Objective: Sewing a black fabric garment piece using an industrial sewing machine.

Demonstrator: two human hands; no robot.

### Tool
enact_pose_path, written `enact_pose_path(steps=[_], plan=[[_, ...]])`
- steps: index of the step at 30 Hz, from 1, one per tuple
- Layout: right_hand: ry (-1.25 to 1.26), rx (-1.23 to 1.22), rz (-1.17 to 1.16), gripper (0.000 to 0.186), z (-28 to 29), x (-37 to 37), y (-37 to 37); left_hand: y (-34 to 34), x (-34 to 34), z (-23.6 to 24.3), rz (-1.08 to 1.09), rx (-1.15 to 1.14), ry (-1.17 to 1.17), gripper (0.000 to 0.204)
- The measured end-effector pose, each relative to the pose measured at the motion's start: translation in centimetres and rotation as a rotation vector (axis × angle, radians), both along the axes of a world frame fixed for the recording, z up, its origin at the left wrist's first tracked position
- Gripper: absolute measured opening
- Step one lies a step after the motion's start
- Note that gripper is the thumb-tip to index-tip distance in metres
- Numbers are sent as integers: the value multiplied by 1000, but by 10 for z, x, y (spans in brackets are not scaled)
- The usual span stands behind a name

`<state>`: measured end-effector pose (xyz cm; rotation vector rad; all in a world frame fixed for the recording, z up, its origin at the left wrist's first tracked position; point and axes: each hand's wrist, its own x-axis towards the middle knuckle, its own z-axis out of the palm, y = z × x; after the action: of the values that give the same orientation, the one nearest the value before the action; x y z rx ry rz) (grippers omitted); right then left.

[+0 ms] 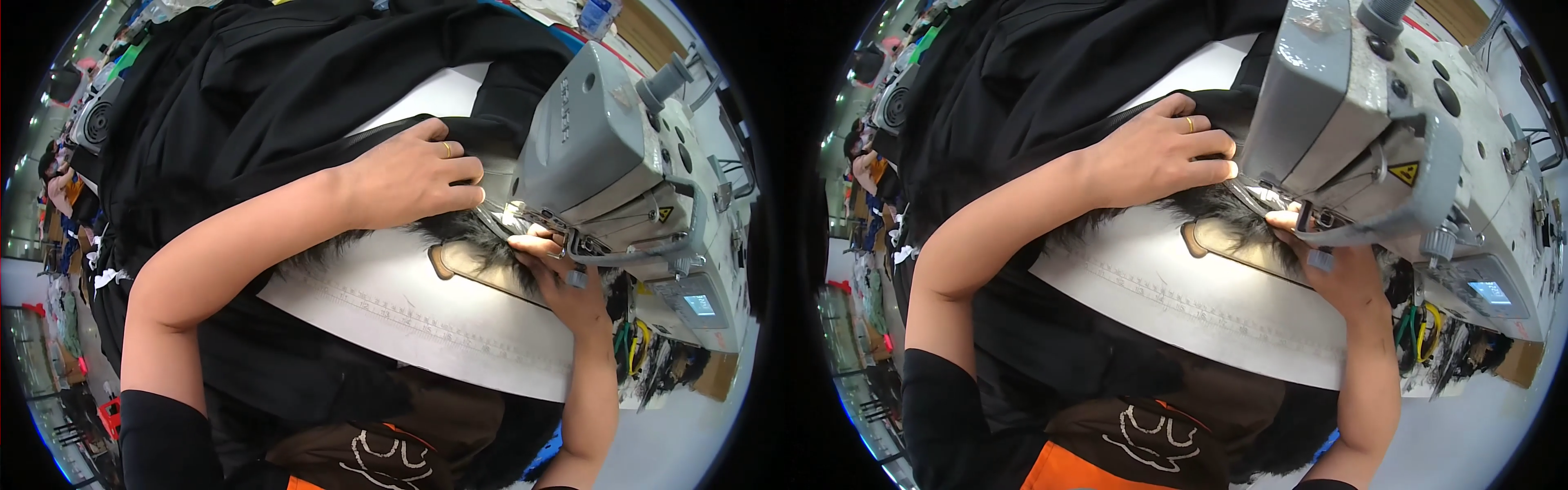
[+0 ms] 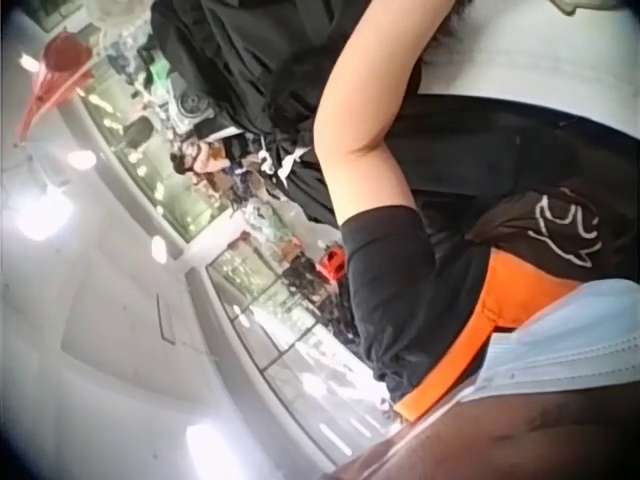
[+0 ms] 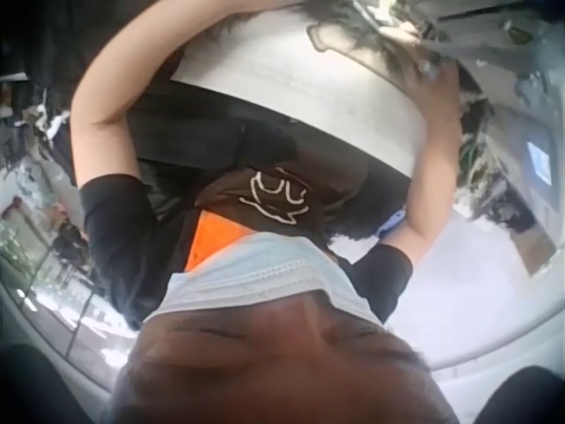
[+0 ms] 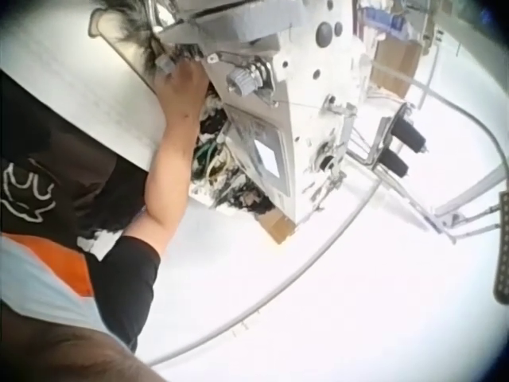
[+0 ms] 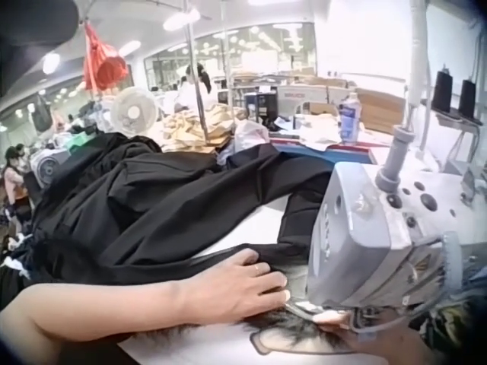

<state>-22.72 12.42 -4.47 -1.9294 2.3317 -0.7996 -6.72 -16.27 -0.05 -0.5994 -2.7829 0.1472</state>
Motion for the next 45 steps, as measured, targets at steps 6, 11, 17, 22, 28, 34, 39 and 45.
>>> enact_pose_path(steps=[6,11,17,22,28,34,39,45], plan=[[-103,6,2,21,8,-2,-2,14,5,3,-179,52,162,12],[-75,99,31,33,11,-8,5,26,24,-5,-189,132,84,14],[33,70,54,50,14,-8,10,17,32,-10,-7,22,118,27],[-22,348,-113,43,11,-19,24,24,27,-16,34,-68,202,22],[94,311,-231,20,-4,-37,39,34,13,-18,74,-25,179,17],[204,379,-356,33,4,-40,44,45,8,-18,86,-60,149,12],[399,107,-212,12,4,-44,44,49,6,-18,68,-94,184,10],[292,155,-240,20,3,-43,50,48,7,-13,65,-104,117,11]])
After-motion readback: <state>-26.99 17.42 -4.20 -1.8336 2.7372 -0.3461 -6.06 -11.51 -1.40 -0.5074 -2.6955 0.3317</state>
